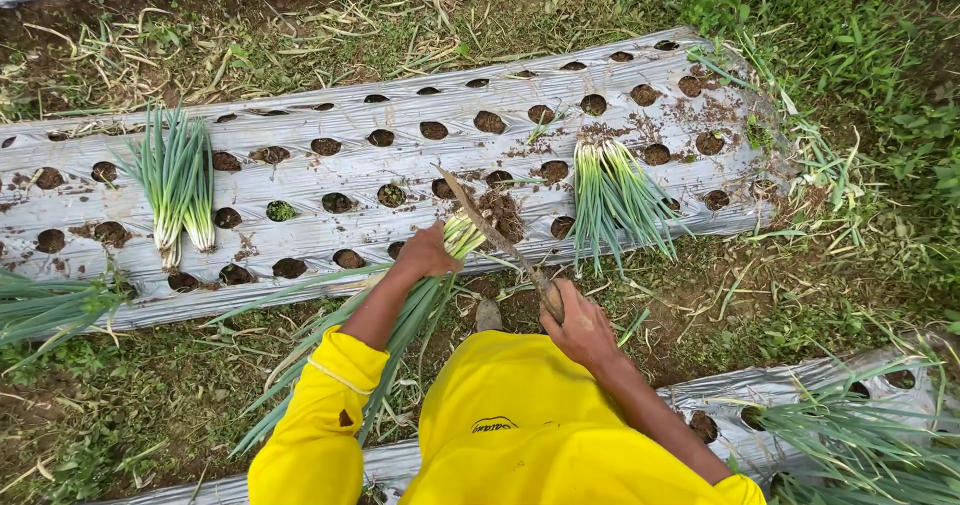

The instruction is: The person uses a hand hoe to loosen the soil around green onions planted in plastic mulch and pulls them out by hand. They then gather the harvested onions into a bunch and clean the roots by removing excess soil and debris.

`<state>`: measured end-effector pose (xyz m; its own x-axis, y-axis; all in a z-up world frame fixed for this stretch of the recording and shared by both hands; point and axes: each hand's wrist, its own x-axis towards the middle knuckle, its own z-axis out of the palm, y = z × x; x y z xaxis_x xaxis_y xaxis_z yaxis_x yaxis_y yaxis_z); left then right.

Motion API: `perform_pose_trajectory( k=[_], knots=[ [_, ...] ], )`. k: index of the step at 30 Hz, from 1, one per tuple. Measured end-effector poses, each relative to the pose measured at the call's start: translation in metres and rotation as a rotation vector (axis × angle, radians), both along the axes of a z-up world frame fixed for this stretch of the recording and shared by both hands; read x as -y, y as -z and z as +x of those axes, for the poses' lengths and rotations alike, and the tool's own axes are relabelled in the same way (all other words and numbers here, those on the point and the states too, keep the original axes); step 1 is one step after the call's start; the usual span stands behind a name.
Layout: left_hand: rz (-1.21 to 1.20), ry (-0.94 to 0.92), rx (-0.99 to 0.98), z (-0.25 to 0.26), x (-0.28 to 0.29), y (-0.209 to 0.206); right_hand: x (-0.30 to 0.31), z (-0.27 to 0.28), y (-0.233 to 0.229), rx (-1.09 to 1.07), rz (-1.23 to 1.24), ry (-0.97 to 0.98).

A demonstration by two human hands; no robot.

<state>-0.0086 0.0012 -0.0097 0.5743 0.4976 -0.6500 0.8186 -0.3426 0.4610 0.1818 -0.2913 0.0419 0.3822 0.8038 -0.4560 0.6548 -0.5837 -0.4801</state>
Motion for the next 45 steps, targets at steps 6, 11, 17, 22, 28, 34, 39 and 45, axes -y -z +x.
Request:
perform_pose_trajectory(
  k=[6, 11, 17, 22, 28, 34, 39, 45],
  knots=[
    [-0.008, 0.049, 0.033, 0.006, 0.002, -0.02, 0.015, 0.016, 0.044, -0.098, -0.202, 0.038],
    [-0.03, 0.081, 0.024, 0.008, 0.009, -0.014, 0.017, 0.02, 0.008, -0.676, -0.123, 0.279],
    [-0.02, 0.069, 0.039, 0.012, 0.009, 0.004, 0.019, 0.013, 0.016, -0.643, -0.066, 0.246],
    [-0.011, 0.066, 0.012, 0.02, 0.007, -0.002, 0.005, 0.018, 0.017, -0.438, -0.084, 0.211],
    [-0.024, 0.032, 0.056, 0.02, 0.013, -0.011, -0.004, 0.006, -0.008, -0.273, 0.003, 0.137],
    [-0.152, -0.073, -0.171, 0.037, 0.027, -0.085, 0.006, 0.006, 0.044, -0.119, -0.094, 0.137],
    [-0.157, -0.071, -0.194, 0.038, 0.027, -0.091, 0.005, 0.007, 0.042, -0.213, -0.122, 0.115],
    [-0.018, 0.077, -0.048, 0.03, 0.004, 0.003, 0.007, 0.006, 0.018, -0.696, -0.019, 0.26]
  ],
)
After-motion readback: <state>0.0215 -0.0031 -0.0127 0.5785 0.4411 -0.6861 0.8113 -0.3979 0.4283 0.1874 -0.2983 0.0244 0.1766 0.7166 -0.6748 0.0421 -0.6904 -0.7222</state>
